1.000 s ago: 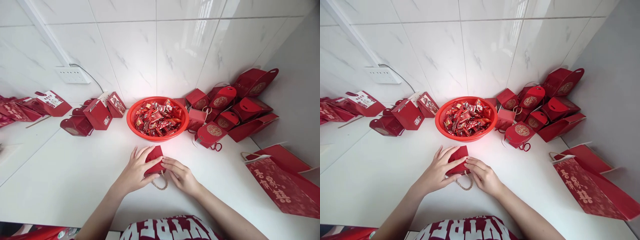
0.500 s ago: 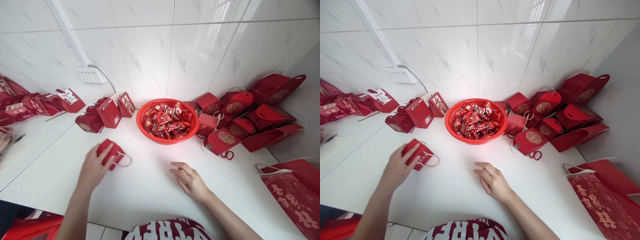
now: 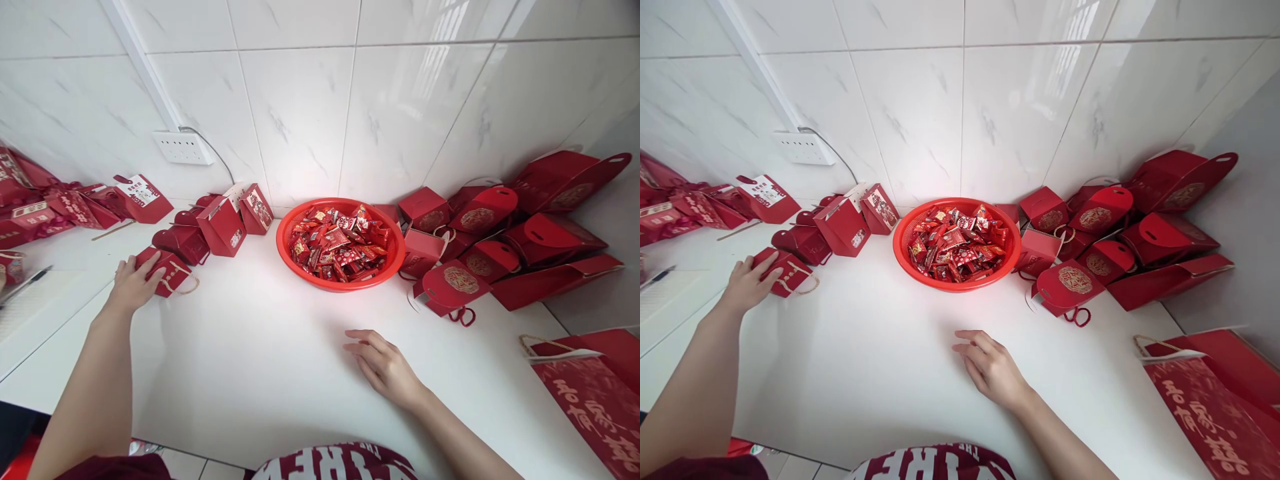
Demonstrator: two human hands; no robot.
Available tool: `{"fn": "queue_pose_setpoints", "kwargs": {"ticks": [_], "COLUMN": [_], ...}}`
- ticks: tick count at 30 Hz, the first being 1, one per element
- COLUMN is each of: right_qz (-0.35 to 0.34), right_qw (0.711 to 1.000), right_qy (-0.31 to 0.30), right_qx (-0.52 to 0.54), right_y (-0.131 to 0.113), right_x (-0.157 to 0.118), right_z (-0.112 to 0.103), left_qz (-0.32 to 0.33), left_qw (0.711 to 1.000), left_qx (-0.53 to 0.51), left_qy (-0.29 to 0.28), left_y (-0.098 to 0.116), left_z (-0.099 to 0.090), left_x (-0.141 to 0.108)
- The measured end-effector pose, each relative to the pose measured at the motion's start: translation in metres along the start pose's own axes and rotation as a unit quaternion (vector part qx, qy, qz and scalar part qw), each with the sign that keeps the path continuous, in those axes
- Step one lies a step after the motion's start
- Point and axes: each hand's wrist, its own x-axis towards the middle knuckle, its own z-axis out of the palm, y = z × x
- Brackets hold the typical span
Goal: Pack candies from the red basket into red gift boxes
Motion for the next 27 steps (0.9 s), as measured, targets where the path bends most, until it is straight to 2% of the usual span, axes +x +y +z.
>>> {"fn": "queue_pose_setpoints", "kwargs": {"ticks": [7,27], "right_qz": [0.012,0.031], "right_qw": [1.0,0.999], "right_qy": [-0.007,-0.025], "right_qx": [0.004,0.02], "right_y": [0.003,0.005], "right_x": [-0.001,-0.001], "right_z": [0.001,0.002], "left_qz": [-0.051,-0.064], "left_qw": [0.998,0.996], "left_qx": [0.024,0.029], "left_qy": [-0.019,-0.051], "left_y": [0.003,0.012], "left_z": [0.002,0.001], "left_x": [0.008,0.015]}}
